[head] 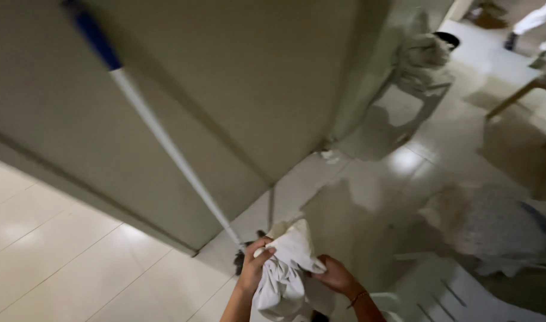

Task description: The person picks up a white cloth from a chair and folds it while walking through a bedroom and into an outdoor area. They continue folding the cloth and then walk back inside, passing a mop and other furniture.

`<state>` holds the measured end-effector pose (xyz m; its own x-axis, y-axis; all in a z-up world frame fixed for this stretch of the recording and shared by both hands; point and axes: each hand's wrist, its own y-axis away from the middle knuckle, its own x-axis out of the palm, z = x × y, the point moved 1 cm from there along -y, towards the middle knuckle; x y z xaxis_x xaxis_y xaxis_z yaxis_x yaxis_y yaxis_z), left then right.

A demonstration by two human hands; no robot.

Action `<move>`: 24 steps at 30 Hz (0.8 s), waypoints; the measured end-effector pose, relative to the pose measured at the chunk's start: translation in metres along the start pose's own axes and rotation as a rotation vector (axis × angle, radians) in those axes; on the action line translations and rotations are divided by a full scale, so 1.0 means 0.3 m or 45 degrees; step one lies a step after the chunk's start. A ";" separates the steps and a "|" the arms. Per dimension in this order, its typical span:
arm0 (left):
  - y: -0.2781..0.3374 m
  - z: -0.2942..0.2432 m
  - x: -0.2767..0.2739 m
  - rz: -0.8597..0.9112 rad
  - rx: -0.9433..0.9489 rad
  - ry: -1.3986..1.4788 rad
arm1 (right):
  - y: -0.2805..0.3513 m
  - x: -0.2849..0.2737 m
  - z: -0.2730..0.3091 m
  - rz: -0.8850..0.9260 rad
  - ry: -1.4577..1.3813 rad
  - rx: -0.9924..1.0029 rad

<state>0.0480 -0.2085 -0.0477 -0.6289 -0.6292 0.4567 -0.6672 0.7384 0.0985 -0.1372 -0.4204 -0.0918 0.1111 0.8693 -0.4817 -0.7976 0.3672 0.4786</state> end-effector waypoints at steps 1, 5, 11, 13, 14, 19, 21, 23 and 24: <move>-0.028 0.033 0.042 -0.025 0.015 -0.013 | 0.001 -0.060 -0.054 0.003 -0.015 0.072; -0.184 0.200 0.157 -0.212 -0.012 0.098 | 0.060 -0.329 -0.118 -0.094 -0.139 0.215; -0.316 0.236 0.298 -0.005 0.186 0.345 | 0.156 -0.567 -0.260 -0.523 -0.066 -0.271; -0.369 0.207 0.391 0.047 0.183 0.454 | 0.189 -0.624 -0.291 -0.534 -0.100 -0.206; -0.393 0.192 0.434 0.067 0.185 0.551 | 0.202 -0.650 -0.308 -0.515 -0.143 -0.153; -0.512 0.204 0.550 0.142 0.038 0.566 | 0.270 -0.708 -0.229 -0.387 -0.267 0.294; -0.570 0.215 0.611 0.171 0.007 0.529 | 0.277 -0.719 -0.272 -0.363 -0.343 0.386; -0.633 0.234 0.657 0.129 -0.024 0.437 | 0.262 -0.707 -0.360 -0.465 -0.345 0.513; -0.676 0.222 0.692 0.154 -0.029 0.436 | 0.241 -0.730 -0.421 -0.488 -0.355 0.515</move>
<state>0.0262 -0.5051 -0.0318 -0.5299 -0.4221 0.7356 -0.5849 0.8100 0.0434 -0.2941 -0.6260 -0.0444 0.5391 0.6843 -0.4910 -0.3884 0.7193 0.5760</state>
